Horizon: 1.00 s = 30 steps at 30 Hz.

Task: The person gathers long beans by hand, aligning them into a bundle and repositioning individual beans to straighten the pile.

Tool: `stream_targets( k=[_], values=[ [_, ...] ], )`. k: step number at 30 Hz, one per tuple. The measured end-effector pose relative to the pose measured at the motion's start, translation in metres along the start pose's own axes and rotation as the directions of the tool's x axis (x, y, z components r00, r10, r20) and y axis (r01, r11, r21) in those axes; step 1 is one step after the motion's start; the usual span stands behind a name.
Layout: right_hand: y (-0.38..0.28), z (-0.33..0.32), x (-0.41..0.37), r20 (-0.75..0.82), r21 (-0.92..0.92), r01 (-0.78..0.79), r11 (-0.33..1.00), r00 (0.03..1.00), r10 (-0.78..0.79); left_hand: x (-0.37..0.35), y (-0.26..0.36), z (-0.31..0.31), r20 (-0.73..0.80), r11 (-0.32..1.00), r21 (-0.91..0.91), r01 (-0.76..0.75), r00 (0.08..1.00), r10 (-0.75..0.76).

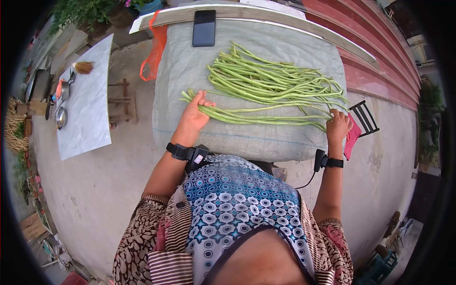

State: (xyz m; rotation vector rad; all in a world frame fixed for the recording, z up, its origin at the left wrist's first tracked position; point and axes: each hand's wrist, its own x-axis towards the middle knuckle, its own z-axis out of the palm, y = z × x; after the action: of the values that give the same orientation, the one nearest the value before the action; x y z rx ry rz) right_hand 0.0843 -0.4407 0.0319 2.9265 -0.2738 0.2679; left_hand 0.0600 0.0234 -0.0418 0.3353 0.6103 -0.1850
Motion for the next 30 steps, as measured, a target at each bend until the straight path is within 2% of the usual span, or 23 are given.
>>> stream_targets(
  k=[2, 3, 5, 6, 7, 8, 9, 11, 13, 14, 16, 20, 23, 26, 30],
  values=[
    [-0.005, -0.002, -0.003, 0.056, 0.009, -0.082, 0.997, 0.995, 0.081, 0.001, 0.0, -0.001, 0.011, 1.0, 0.01, -0.005, 1.0, 0.005],
    [-0.01, -0.01, -0.003, 0.181, 0.059, -0.028, 0.998, 0.983, 0.016, 0.0, -0.001, 0.003, -0.018, 1.0, 0.015, -0.009, 1.0, 0.01],
    [-0.036, -0.018, -0.002, 0.024, 0.325, 0.202, 0.924, 0.975, -0.221, -0.01, -0.003, 0.019, -0.076, 1.0, 0.025, -0.017, 0.997, 0.019],
    [-0.065, -0.034, -0.004, -0.061, 0.404, 0.275, 0.873, 0.96, -0.274, -0.015, -0.002, 0.027, -0.074, 1.0, 0.021, -0.016, 0.997, 0.018],
    [-0.091, -0.041, -0.007, -0.065, 0.536, 0.296, 0.79, 0.948, -0.311, -0.02, -0.001, 0.035, -0.07, 1.0, 0.019, -0.012, 0.997, 0.014],
    [-0.116, -0.043, -0.013, -0.178, 0.611, 0.409, 0.678, 0.906, -0.385, -0.022, -0.003, 0.039, -0.065, 1.0, 0.019, -0.004, 0.998, 0.006],
    [-0.141, -0.054, -0.02, -0.127, 0.65, 0.414, 0.637, 0.886, -0.447, -0.021, -0.006, 0.039, -0.01, 1.0, -0.017, -0.001, 1.0, 0.001],
    [-0.18, -0.05, -0.026, -0.212, 0.577, 0.54, 0.613, 0.823, -0.526, -0.016, -0.005, 0.027, 0.101, 0.996, -0.086, 0.016, 0.995, -0.007],
    [-0.206, -0.041, -0.03, -0.315, 0.524, 0.625, 0.579, 0.774, -0.549, -0.002, -0.001, 0.003, 0.33, 0.996, -0.037, 0.081, 0.942, -0.065],
    [-0.214, -0.036, -0.032, -0.298, 0.517, 0.609, 0.601, 0.787, -0.54, 0.002, 0.001, -0.004, 0.436, 0.994, -0.008, 0.108, 0.895, -0.094],
    [-0.224, -0.026, -0.033, -0.268, 0.503, 0.582, 0.639, 0.808, -0.525, 0.002, 0.0, -0.003, 0.398, 0.988, 0.054, 0.147, 0.904, -0.156],
    [-0.223, -0.024, -0.033, -0.312, 0.552, 0.574, 0.605, 0.815, -0.488, -0.017, -0.005, 0.023, 0.183, 0.972, 0.202, 0.122, 0.97, -0.16],
    [-0.217, -0.03, -0.035, -0.393, 0.581, 0.624, 0.523, 0.778, -0.491, -0.015, -0.005, 0.02, 0.229, 0.97, 0.222, 0.1, 0.962, -0.152],
    [-0.215, -0.035, -0.05, -0.269, 0.761, 0.508, 0.404, 0.814, -0.515, -0.017, -0.005, 0.028, 0.28, 0.963, 0.261, 0.066, 0.95, -0.141],
    [-0.215, -0.026, -0.063, -0.213, 0.801, 0.469, 0.372, 0.804, -0.555, -0.023, -0.006, 0.036, 0.349, 0.96, 0.28, 0.019, 0.929, -0.12]
  ],
)
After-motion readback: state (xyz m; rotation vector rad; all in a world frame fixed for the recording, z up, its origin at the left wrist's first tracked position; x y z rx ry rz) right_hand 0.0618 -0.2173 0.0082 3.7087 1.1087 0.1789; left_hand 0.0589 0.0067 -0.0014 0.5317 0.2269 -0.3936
